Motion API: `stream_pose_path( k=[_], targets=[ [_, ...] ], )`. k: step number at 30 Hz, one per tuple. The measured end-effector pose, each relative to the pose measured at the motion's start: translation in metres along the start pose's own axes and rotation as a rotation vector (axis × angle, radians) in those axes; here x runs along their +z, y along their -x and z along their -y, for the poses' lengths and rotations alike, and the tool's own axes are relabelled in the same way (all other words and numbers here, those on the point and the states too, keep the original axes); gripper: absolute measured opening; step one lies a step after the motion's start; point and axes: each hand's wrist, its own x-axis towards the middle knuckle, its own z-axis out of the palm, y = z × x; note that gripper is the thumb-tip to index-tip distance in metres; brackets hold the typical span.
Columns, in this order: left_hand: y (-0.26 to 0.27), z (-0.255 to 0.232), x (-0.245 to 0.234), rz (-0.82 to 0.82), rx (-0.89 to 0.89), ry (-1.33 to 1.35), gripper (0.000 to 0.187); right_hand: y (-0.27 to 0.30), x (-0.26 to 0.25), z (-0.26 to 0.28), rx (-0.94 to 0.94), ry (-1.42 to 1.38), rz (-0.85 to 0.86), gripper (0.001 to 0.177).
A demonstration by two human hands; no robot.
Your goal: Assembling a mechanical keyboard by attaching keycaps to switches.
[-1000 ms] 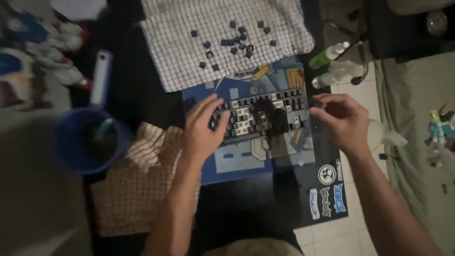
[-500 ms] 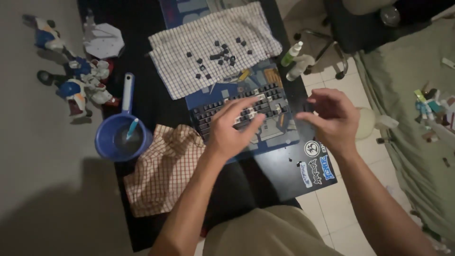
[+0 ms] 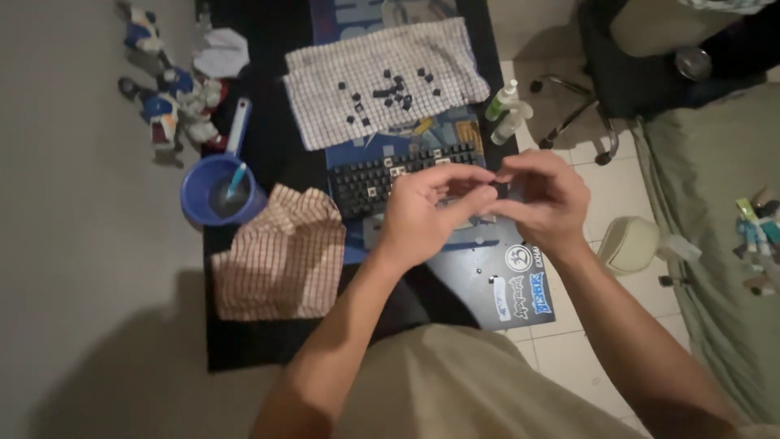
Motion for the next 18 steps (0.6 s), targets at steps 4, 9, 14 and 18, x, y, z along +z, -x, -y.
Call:
stream_pose_path(
  k=[4, 9, 14, 18],
  targets=[
    [0.011, 0.040, -0.004, -0.078, -0.072, -0.005, 0.022, -0.008, -0.008, 0.013, -0.072, 0.250, 0.189, 0.045],
    [0.037, 0.100, -0.020, -0.225, -0.279, -0.148, 0.024, 0.011, -0.010, -0.001, 0.012, 0.467, 0.461, 0.034],
    [0.038, 0.129, -0.031, -0.245, -0.341, -0.192, 0.025, 0.018, -0.002, -0.021, 0.217, 0.461, 0.489, 0.025],
    [0.027, 0.145, -0.042, -0.229, -0.390, -0.115, 0.027, 0.018, -0.007, -0.051, 0.214, 0.477, 0.490, 0.024]
  ],
)
